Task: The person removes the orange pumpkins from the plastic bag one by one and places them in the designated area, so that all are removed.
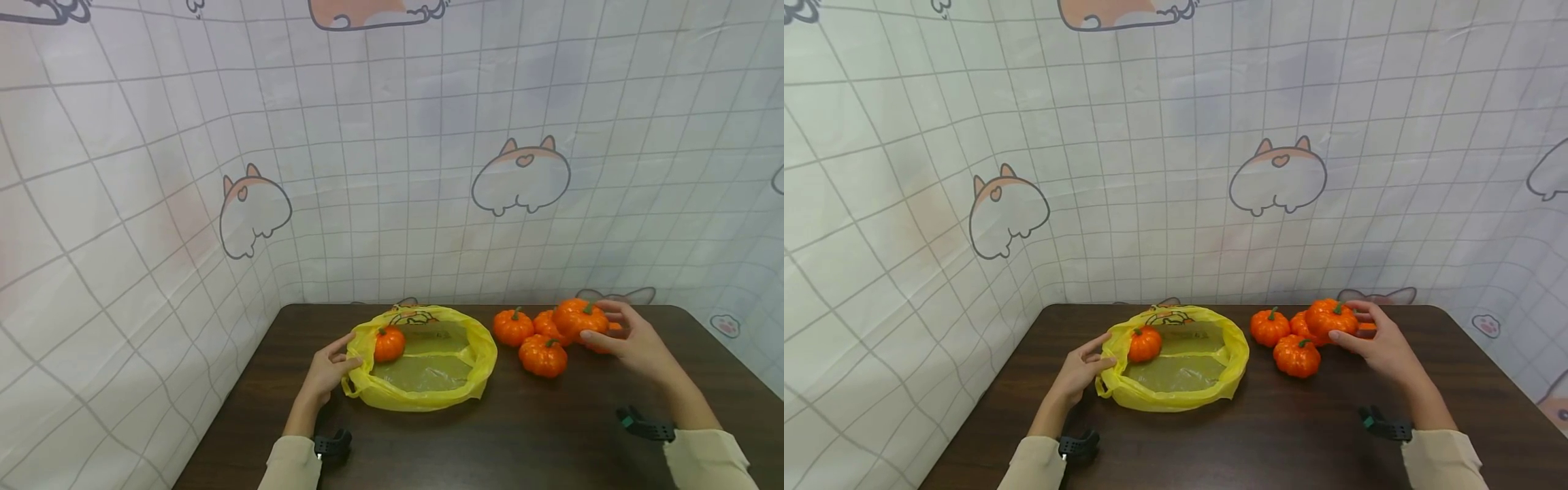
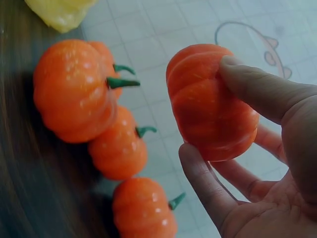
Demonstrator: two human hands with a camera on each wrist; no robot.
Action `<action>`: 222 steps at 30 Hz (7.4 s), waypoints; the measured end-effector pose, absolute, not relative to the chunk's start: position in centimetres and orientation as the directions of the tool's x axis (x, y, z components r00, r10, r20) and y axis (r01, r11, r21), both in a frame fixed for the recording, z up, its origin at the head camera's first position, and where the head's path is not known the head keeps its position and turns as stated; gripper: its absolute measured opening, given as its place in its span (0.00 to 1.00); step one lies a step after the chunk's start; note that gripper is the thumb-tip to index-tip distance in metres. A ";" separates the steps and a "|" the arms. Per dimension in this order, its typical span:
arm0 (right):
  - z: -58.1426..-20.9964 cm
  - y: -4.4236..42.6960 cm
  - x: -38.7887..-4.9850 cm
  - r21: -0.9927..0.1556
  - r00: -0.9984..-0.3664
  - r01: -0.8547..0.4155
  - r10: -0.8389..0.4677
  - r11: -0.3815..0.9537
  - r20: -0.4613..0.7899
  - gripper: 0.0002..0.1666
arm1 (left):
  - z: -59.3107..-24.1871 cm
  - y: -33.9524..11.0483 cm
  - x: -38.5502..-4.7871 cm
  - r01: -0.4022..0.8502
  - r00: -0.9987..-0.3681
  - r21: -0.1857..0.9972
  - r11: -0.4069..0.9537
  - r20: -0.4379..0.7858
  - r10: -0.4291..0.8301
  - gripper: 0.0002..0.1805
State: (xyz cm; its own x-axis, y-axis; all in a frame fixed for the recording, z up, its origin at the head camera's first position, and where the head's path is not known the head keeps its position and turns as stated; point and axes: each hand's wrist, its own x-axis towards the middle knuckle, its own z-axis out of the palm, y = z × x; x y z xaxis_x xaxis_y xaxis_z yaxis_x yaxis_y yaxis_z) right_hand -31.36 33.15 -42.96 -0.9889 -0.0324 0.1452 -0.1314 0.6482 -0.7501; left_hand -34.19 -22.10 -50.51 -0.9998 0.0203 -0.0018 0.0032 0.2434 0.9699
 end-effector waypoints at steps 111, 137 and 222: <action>-45.3 37.8 -31.7 -0.686 -0.991 0.006 -0.086 0.728 -0.101 0.50 | -50.5 -21.9 -34.3 -0.003 -1.000 0.975 0.220 -0.008 0.023 0.34; -41.3 24.7 -29.4 -0.706 -0.903 -0.430 -0.275 0.562 0.331 0.20 | -50.8 -21.9 -34.4 -0.018 -0.999 0.980 0.198 -0.024 0.027 0.35; -49.9 0.4 -38.1 -0.887 -0.942 -0.216 -0.324 0.407 0.081 0.40 | -50.9 -21.9 -34.5 0.007 -1.000 0.978 0.207 0.005 0.009 0.34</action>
State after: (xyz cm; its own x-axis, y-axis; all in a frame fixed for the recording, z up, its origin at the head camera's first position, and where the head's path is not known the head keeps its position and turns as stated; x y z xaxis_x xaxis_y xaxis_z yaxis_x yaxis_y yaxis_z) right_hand -38.13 0.38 -49.88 -0.9424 -0.3244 0.0810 -0.2163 0.4069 -0.8875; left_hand -34.50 -21.87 -50.94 -0.9999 0.0089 0.0054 0.0071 0.2070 0.9783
